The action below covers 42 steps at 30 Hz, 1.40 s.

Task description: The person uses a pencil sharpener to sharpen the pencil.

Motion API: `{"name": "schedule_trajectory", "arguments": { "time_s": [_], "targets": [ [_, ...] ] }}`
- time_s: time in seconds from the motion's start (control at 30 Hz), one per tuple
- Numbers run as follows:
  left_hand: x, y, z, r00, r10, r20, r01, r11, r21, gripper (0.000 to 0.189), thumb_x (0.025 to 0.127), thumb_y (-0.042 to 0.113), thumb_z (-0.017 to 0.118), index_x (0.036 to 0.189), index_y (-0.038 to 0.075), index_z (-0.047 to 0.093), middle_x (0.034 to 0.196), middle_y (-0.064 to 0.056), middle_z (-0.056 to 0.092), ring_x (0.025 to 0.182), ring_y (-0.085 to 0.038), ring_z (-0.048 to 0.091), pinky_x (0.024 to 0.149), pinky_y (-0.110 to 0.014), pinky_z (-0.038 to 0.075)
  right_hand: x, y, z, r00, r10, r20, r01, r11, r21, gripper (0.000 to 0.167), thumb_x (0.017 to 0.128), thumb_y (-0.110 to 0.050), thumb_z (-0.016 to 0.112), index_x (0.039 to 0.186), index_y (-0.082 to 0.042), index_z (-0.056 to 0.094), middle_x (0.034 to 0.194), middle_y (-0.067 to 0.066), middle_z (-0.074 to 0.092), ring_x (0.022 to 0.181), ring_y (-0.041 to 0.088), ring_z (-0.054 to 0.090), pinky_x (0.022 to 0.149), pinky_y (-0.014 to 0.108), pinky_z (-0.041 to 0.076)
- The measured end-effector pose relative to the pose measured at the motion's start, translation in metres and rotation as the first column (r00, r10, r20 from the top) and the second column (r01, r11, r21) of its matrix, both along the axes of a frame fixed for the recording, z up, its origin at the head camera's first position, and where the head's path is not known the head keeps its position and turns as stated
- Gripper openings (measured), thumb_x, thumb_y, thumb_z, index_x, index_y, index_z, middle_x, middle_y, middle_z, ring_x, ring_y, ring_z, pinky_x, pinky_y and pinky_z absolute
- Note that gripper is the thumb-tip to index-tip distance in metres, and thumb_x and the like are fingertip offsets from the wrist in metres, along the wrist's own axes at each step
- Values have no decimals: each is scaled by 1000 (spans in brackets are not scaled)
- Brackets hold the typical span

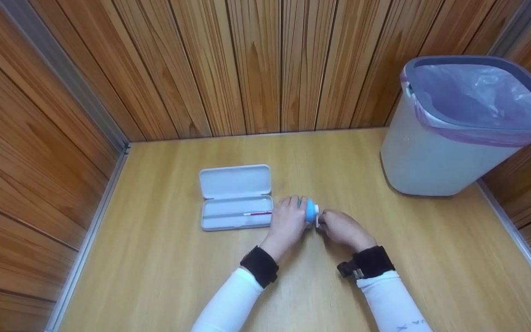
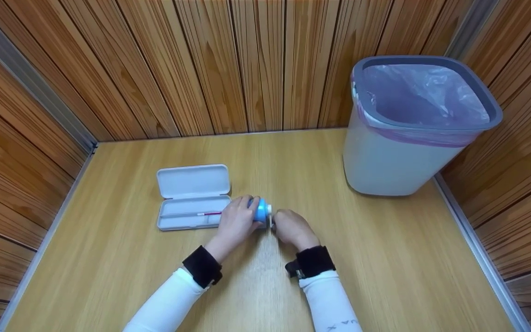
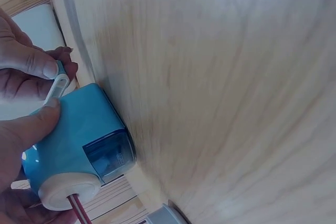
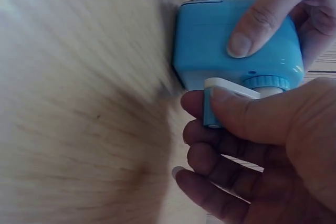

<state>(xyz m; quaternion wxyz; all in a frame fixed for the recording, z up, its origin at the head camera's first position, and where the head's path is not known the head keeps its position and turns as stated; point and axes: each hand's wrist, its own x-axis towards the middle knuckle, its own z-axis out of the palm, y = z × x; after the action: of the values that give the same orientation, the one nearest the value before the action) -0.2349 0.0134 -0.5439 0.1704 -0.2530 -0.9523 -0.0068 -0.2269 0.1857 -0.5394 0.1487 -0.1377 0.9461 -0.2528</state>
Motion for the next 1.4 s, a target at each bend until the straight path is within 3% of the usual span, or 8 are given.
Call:
{"name": "schedule_trajectory", "arguments": {
  "time_s": [0.1,0.33,0.53,0.8,1.03,1.27,1.4],
  "targets": [
    [0,1,-1,1000,0,0,0,1000,4,60,78,46,79,122,7,64,107,-10,65,97,-25,62,89,-37,50,2,0,2,1000,7,24,-7,1000,12,11,98,-8,57,99,-8,68,80,2,55,75,20,54,68,35,46],
    [1,1,-2,997,12,-81,-9,999,32,56,74,44,81,117,9,68,103,-8,66,92,-24,63,82,-35,52,4,0,11,997,70,-14,-69,997,40,8,94,-4,61,94,-4,69,73,2,53,66,19,51,60,34,43],
    [1,1,0,1000,6,-23,-5,1000,28,56,79,43,79,121,8,66,108,-10,66,97,-25,63,86,-37,52,6,2,24,999,36,41,-38,998,50,11,95,-5,60,100,-5,70,78,3,56,69,20,53,62,33,46],
    [-1,0,-1,1000,-7,-25,8,1000,23,57,79,43,79,123,8,66,109,-10,66,98,-25,62,88,-37,51,6,6,40,997,75,-4,-74,997,27,15,95,-5,61,107,-3,70,86,5,61,72,19,55,65,33,49],
    [-2,1,-1,999,-26,-37,28,999,46,54,79,37,79,123,8,67,108,-10,66,97,-26,63,88,-37,52,2,9,49,997,63,-54,-62,998,13,20,95,-6,62,114,-1,69,97,7,65,86,23,61,83,43,54],
    [-2,-2,-5,994,-47,-94,54,996,70,47,79,31,78,118,7,69,104,-10,66,94,-26,63,85,-37,53,-4,10,50,982,85,-168,-86,996,-1,13,95,-6,63,105,-1,70,90,4,62,82,21,59,77,40,54],
    [-3,-2,-6,996,-60,-70,65,995,78,50,79,32,79,120,6,67,106,-11,66,97,-27,63,88,-38,52,-8,10,50,975,85,-206,-87,996,2,12,95,-8,64,103,-2,70,89,3,60,82,21,59,77,38,53]
  ]
}}
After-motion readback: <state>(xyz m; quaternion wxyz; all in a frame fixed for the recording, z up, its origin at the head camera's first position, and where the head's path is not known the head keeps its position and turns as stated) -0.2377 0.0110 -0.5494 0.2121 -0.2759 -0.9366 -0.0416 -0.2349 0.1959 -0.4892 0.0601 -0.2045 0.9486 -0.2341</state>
